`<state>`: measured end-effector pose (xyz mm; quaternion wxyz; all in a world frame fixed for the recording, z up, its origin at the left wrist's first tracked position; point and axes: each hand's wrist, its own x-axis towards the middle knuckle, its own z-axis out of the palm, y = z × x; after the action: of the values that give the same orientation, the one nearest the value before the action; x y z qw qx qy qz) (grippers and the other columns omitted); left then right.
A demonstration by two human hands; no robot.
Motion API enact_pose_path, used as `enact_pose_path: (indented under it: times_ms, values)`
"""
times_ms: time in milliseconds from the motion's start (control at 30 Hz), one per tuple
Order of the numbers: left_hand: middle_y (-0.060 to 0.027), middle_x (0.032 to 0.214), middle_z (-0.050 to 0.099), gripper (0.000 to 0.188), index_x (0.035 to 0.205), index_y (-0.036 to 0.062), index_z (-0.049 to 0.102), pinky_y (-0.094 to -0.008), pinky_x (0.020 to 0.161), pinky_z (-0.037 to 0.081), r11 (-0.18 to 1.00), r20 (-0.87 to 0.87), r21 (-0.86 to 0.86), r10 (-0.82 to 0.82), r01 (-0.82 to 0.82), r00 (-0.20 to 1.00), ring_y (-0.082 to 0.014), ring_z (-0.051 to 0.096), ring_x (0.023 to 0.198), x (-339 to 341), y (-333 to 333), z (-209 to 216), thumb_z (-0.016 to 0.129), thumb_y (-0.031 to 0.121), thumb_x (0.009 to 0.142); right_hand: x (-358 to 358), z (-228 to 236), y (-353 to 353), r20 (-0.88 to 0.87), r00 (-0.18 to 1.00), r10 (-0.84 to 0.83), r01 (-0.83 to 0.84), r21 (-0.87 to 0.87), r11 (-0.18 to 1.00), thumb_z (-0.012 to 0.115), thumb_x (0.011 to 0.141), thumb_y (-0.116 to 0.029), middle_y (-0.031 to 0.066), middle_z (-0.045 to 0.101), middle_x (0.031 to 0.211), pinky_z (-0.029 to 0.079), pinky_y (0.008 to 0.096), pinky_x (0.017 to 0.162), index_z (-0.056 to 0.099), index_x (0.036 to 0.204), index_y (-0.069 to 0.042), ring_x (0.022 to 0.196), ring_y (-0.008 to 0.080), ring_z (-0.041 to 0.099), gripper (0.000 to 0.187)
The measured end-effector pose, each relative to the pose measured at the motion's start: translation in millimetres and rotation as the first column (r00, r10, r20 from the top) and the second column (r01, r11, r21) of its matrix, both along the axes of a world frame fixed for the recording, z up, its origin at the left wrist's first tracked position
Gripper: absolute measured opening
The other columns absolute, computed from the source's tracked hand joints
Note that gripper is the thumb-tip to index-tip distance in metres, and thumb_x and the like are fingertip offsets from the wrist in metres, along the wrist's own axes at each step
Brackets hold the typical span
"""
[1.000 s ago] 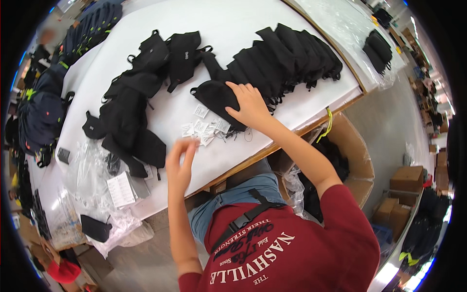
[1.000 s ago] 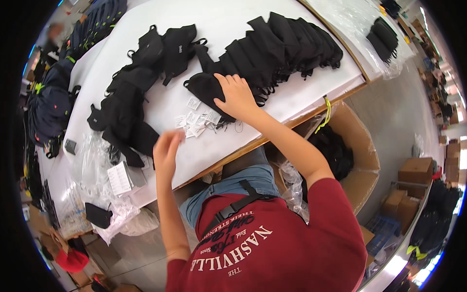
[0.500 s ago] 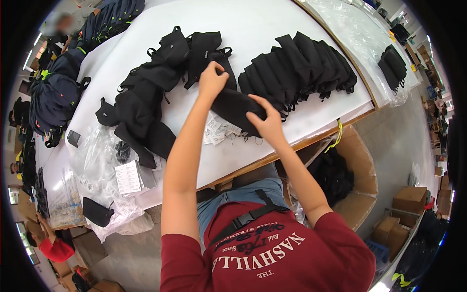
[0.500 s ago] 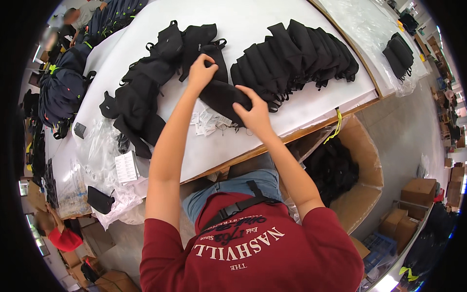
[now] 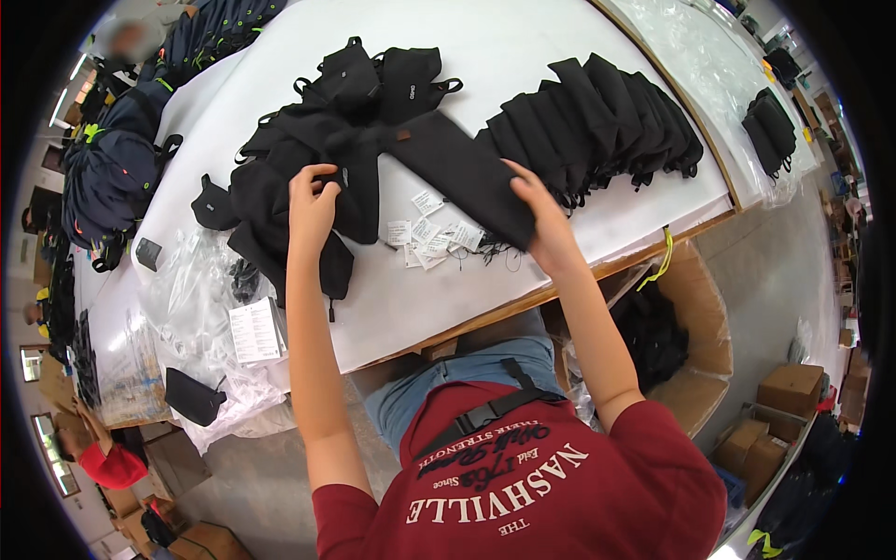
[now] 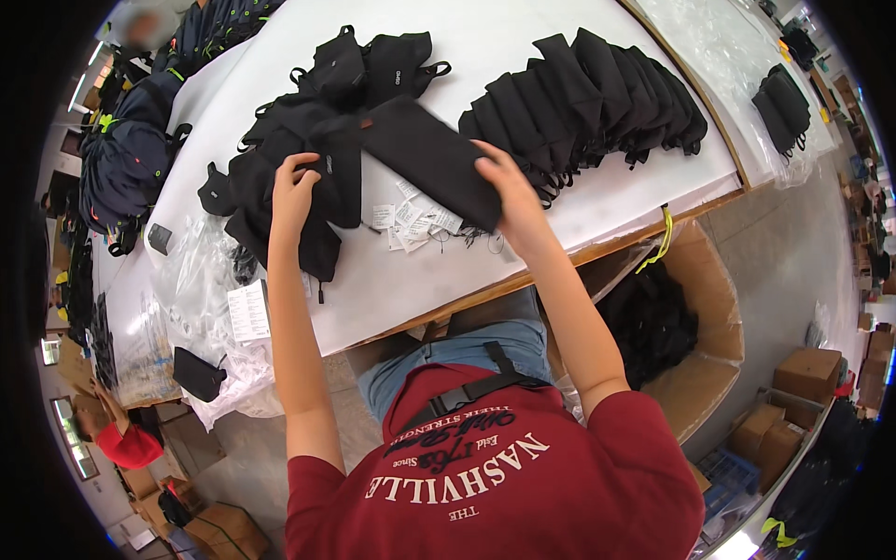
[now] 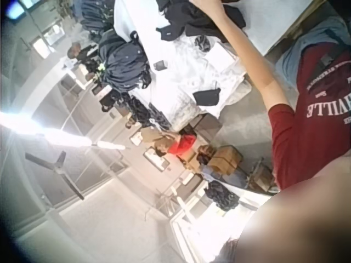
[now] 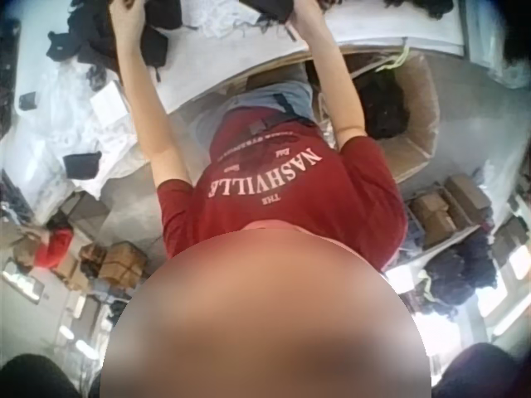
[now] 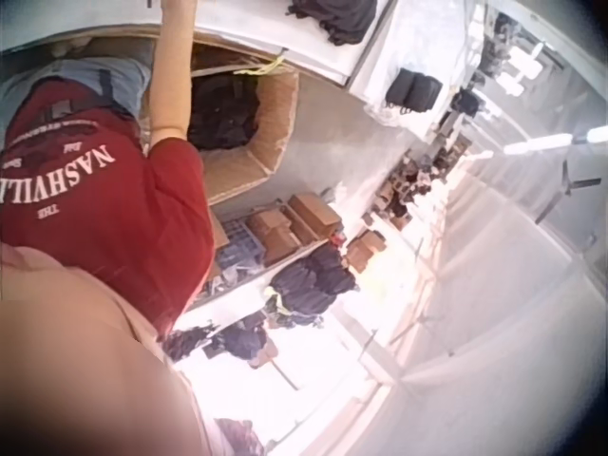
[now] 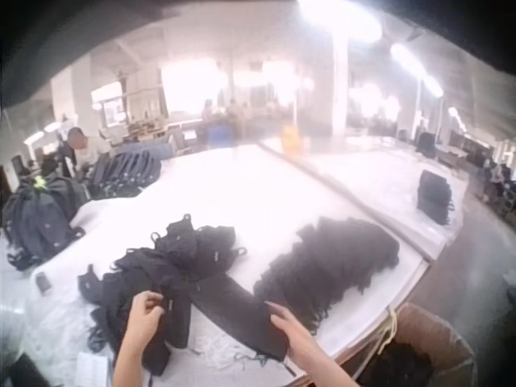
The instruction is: Assembling waist packs by inserting instructions and components into the pouches and stacking them.
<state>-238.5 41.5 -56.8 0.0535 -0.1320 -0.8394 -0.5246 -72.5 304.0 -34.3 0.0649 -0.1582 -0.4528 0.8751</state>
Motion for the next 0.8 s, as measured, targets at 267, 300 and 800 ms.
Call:
enact_pose_path:
  times_ms: [267, 300, 800]
  values:
    - [-0.0073, 0.095, 0.063, 0.012, 0.087, 0.0041, 0.063, -0.0321, 0.08, 0.044, 0.998, -0.377, 0.054, 0.003, 0.019, 0.926, -0.0231, 0.056, 0.088, 75.2, 51.2, 32.9, 0.055, -0.002, 0.079, -56.9, -37.2, 49.3, -0.166, 0.985, -0.036, 0.154, 0.782, 0.604, 0.057, 0.091, -0.015, 0.0109, 0.059, 0.114, 0.04, 0.032, 0.096, 0.057, 0.119, -0.007, 0.11, 0.0213, 0.055, 0.029]
    - [-0.0073, 0.091, 0.064, 0.011, 0.085, 0.0037, 0.063, -0.0317, 0.079, 0.043, 0.994, -0.407, -0.006, -0.103, 0.11, 0.908, -0.0237, 0.056, 0.085, 82.9, 64.6, 29.1, 0.056, -0.002, 0.079, -65.1, -40.7, 53.9, -0.127, 0.988, 0.089, 0.089, 0.934, 0.347, 0.059, 0.086, -0.013, 0.0107, 0.058, 0.113, 0.039, 0.0343, 0.097, 0.061, 0.112, -0.008, 0.11, 0.0235, 0.054, 0.026]
    - [-0.0091, 0.122, 0.052, 0.035, 0.116, 0.0117, 0.056, -0.0498, 0.107, 0.024, 0.822, -0.325, -0.492, -0.479, 0.287, 0.815, -0.0271, 0.043, 0.123, 135.9, 152.5, -82.3, 0.06, 0.011, 0.081, -78.8, -63.6, 108.7, -0.092, 0.963, 0.252, 0.208, 0.848, -0.488, 0.063, 0.065, -0.005, 0.0025, 0.056, 0.108, 0.037, 0.0358, 0.097, 0.062, 0.075, -0.012, 0.112, 0.0191, 0.05, 0.013]
